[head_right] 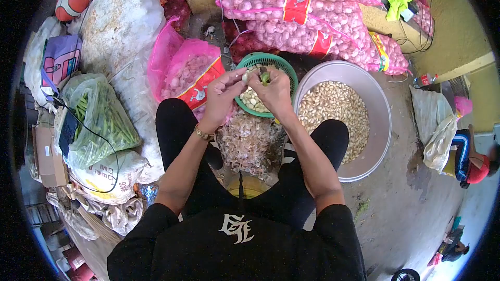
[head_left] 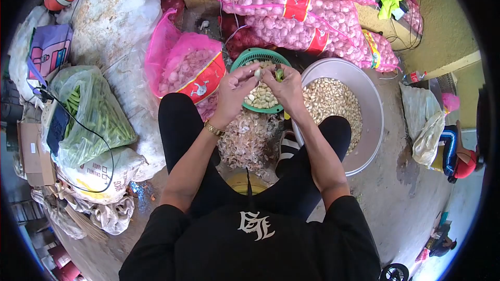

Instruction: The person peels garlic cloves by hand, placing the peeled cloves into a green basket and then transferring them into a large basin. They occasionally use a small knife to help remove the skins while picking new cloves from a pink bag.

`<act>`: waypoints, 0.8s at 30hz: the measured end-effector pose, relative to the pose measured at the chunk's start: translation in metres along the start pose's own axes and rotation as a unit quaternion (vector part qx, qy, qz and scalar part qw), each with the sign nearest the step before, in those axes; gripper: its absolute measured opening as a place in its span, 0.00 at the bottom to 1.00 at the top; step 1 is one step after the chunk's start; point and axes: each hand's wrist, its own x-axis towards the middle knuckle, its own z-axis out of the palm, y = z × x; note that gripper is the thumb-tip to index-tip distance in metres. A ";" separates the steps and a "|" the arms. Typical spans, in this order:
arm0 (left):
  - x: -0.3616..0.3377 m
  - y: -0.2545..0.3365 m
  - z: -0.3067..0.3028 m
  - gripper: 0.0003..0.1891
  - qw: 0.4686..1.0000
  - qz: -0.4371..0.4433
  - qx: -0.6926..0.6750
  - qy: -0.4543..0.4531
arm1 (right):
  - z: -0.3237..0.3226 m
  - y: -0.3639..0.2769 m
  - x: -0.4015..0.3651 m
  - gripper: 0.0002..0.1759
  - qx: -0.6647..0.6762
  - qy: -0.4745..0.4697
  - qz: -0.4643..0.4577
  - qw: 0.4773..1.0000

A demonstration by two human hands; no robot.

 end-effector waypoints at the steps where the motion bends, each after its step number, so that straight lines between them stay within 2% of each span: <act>1: 0.000 0.001 0.000 0.18 0.999 -0.023 -0.027 0.006 | 0.000 0.004 0.001 0.08 -0.005 -0.003 -0.015 1.000; 3: 0.000 0.004 0.000 0.18 0.997 -0.045 -0.053 0.012 | 0.000 0.006 0.001 0.08 -0.009 -0.005 -0.031 0.999; 5: 0.000 0.008 0.001 0.18 0.992 -0.073 -0.099 0.031 | -0.001 0.004 0.000 0.08 0.014 -0.010 0.004 1.000; 11: 0.002 0.012 0.000 0.18 0.985 -0.094 -0.136 0.041 | -0.003 0.002 -0.001 0.08 0.023 -0.010 -0.006 1.000; 15: 0.002 0.005 -0.002 0.18 0.989 -0.081 -0.120 0.037 | -0.001 -0.009 -0.004 0.09 0.045 -0.025 0.005 0.999; 17: 0.001 0.006 -0.001 0.18 0.992 -0.061 -0.100 0.034 | -0.001 -0.018 -0.005 0.11 0.001 -0.036 0.040 0.999; 21: 0.001 0.004 -0.002 0.18 0.997 -0.032 -0.062 0.012 | 0.000 -0.011 -0.004 0.12 0.019 -0.046 0.015 0.999; 23: 0.000 0.010 -0.002 0.18 0.996 -0.049 -0.073 0.018 | -0.001 -0.022 -0.005 0.11 0.057 -0.046 0.077 0.994; 24: 0.000 0.012 -0.002 0.18 0.996 -0.049 -0.073 0.019 | -0.001 -0.017 -0.004 0.11 0.057 -0.047 0.077 0.994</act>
